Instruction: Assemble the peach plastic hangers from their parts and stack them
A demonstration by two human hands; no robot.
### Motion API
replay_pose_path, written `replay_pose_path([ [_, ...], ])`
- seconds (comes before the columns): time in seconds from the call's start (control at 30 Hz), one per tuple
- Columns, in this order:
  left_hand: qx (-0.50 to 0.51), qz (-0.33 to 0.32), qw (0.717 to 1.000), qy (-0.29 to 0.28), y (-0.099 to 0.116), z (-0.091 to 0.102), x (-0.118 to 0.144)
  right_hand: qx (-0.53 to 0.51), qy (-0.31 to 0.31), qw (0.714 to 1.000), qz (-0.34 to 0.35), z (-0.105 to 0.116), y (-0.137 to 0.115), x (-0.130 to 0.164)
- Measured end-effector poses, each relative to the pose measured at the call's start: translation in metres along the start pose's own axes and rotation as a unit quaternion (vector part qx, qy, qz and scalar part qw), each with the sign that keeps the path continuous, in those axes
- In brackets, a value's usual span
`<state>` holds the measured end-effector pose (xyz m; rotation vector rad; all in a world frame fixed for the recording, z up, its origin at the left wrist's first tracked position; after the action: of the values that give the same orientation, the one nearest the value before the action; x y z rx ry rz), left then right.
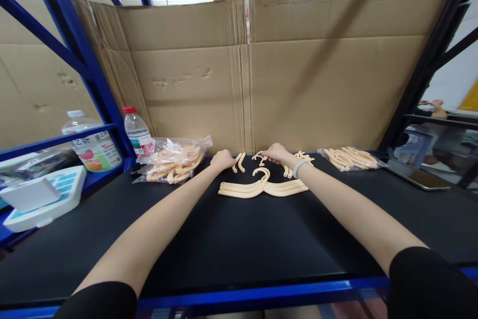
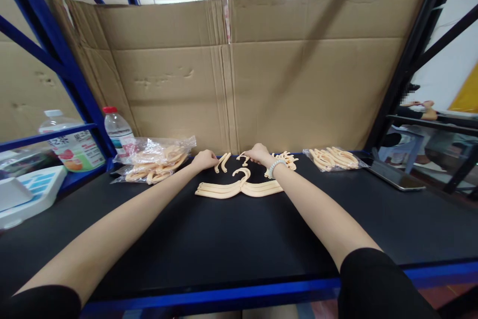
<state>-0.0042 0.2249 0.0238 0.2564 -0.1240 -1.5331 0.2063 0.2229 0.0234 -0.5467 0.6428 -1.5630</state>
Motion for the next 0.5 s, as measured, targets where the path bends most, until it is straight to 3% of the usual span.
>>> replay_pose_path([
  [0.17, -0.023, -0.015, 1.0, 0.0, 0.001, 0.0, -0.002, -0.154, -0.035, 0.987, 0.004, -0.003, -0.005, 0.023],
  [0.33, -0.033, -0.031, 0.999, 0.002, 0.004, 0.002, -0.002, -0.3, -0.071, 0.951, 0.028, -0.007, -0.011, 0.052],
  [0.5, -0.017, -0.046, 0.999, 0.018, 0.007, 0.01, 0.005, -0.38, -0.114, 0.917, 0.037, -0.015, -0.013, 0.084],
])
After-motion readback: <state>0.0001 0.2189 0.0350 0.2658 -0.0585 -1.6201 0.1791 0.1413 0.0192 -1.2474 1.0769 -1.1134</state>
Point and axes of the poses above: each hand's wrist, its own x-axis away from the middle knuckle, its own z-axis out of the back of the hand, y = z × x, the point moved 10 cm from there along -x, towards the middle knuckle, and after that the axes turned 6 degrees about y, right-handed, at the moved point
